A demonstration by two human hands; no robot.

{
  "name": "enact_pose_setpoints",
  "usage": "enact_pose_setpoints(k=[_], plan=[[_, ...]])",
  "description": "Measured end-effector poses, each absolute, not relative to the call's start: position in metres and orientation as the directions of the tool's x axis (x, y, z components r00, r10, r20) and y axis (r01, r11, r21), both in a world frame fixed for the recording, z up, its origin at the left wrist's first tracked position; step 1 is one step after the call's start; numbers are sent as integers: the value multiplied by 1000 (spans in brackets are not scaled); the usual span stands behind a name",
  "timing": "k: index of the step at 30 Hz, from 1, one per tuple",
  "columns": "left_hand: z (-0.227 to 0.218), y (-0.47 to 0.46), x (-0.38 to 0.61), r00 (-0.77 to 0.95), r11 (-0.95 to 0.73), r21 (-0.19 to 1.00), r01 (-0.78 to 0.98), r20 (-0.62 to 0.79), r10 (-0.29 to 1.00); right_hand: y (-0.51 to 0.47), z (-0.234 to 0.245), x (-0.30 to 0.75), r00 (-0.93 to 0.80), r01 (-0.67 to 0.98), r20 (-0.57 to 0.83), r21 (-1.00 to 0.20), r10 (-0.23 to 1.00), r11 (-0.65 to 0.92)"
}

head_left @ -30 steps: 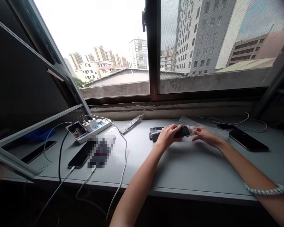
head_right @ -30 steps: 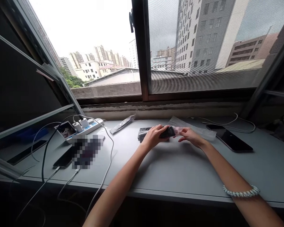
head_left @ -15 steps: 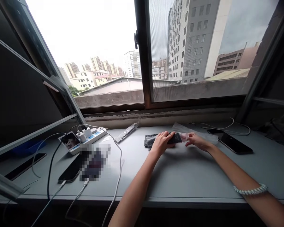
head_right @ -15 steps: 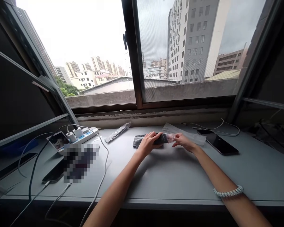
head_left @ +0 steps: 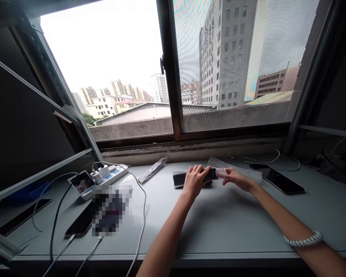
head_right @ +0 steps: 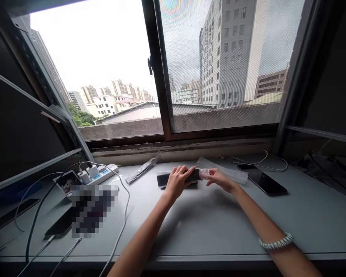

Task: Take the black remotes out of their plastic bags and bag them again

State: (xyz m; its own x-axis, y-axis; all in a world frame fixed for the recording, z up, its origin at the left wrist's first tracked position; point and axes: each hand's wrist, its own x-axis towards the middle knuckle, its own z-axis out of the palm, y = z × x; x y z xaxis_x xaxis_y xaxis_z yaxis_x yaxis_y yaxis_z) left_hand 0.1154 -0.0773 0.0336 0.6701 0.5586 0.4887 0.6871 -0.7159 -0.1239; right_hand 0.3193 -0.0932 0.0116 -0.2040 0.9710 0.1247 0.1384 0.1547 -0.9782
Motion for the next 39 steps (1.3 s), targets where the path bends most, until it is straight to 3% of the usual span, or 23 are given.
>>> enact_pose_setpoints(k=[7,15,27,33,39], plan=[[29,-71,112,647,-678,-155,719,506,571,-90,12,322,-189,167,141,-971,972,173],[31,-62,103,592,-645,-100,758,521,615,-86,15,338,-133,199,169,-961,977,193],[23,-56,101,540,-636,24,771,507,673,-69,-4,348,326,-31,57,-997,944,71],[22,-54,98,410,-557,112,823,563,718,-54,-20,371,514,76,148,-989,845,127],[22,-52,94,181,-390,256,884,582,793,-52,-24,380,603,99,80,-995,794,25]])
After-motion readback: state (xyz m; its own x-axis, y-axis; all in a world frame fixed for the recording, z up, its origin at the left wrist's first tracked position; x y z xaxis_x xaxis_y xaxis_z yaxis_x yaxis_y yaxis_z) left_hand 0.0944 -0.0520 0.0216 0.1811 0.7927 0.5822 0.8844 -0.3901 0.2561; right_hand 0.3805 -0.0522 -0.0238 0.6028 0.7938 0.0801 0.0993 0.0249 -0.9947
